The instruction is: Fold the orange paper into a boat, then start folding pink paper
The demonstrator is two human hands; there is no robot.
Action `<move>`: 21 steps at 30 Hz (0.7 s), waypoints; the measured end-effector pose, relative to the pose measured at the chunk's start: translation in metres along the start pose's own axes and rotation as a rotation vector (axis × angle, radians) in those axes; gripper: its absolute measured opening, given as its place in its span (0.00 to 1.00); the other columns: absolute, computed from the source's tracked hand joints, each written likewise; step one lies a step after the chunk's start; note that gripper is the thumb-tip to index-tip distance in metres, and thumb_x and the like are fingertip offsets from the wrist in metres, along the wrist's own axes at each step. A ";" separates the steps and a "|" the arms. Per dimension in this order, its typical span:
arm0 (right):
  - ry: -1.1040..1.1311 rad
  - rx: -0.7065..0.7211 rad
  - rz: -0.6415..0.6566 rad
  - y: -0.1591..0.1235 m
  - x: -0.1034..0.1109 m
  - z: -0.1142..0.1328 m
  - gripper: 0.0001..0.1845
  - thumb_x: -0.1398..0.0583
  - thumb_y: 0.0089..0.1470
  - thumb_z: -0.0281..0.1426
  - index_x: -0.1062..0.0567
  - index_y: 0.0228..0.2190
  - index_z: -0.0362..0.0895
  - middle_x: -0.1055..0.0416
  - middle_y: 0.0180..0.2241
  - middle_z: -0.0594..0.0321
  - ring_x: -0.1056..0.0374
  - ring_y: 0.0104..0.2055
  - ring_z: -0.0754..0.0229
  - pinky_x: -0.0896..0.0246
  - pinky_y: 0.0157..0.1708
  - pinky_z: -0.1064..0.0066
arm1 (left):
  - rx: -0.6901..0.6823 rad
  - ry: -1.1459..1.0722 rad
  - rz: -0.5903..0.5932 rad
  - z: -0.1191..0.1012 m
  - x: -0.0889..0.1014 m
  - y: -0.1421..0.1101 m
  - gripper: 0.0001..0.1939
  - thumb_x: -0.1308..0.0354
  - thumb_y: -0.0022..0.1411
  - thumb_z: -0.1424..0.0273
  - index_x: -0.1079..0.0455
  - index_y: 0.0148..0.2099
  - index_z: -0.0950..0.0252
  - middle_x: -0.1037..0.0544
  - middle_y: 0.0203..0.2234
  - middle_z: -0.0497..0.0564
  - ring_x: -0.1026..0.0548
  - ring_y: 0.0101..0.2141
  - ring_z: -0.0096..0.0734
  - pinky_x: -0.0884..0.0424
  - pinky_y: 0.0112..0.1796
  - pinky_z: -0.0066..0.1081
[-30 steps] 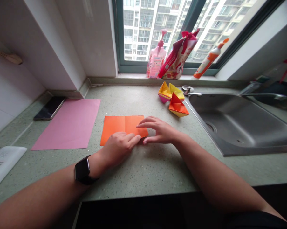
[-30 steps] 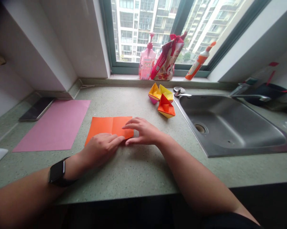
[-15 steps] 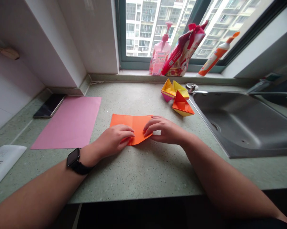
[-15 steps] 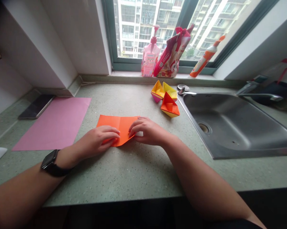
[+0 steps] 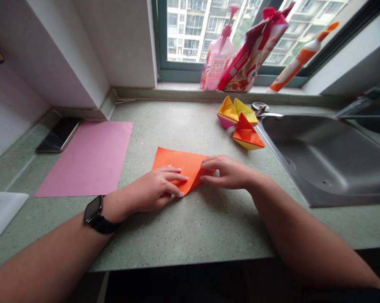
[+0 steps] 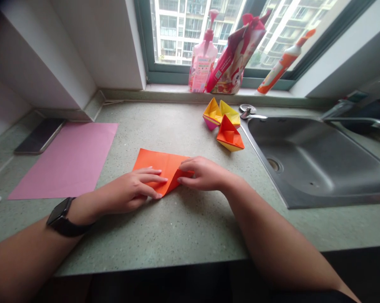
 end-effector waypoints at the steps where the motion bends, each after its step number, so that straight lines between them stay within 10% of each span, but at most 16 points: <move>1: -0.002 -0.004 0.000 0.001 -0.001 0.000 0.12 0.39 0.68 0.33 0.20 0.32 0.46 0.24 0.31 0.62 0.32 0.32 0.60 0.38 0.35 0.68 | 0.002 -0.007 0.007 0.000 0.001 0.000 0.20 0.37 0.67 0.84 0.13 0.47 0.53 0.17 0.61 0.50 0.23 0.65 0.46 0.29 0.68 0.54; 12: -0.182 -0.143 -0.130 0.004 -0.009 -0.006 0.15 0.37 0.67 0.40 0.31 0.29 0.48 0.30 0.29 0.65 0.37 0.30 0.60 0.45 0.32 0.67 | 0.046 -0.070 0.022 -0.011 0.011 0.005 0.19 0.44 0.66 0.86 0.19 0.47 0.60 0.15 0.49 0.51 0.17 0.51 0.35 0.23 0.58 0.37; 21: -0.230 -0.206 -0.236 0.007 -0.021 -0.013 0.12 0.34 0.65 0.38 0.23 0.49 0.49 0.18 0.41 0.58 0.26 0.39 0.55 0.36 0.39 0.66 | 0.112 0.005 -0.061 -0.007 0.006 0.004 0.14 0.44 0.68 0.82 0.20 0.43 0.63 0.21 0.48 0.54 0.21 0.42 0.33 0.24 0.45 0.32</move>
Point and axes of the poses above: each hand's wrist, its own y-axis towards the middle knuckle, its own x-axis out of the back of the hand, z = x × y, the point moved 4 cm from there along y, towards the middle knuckle
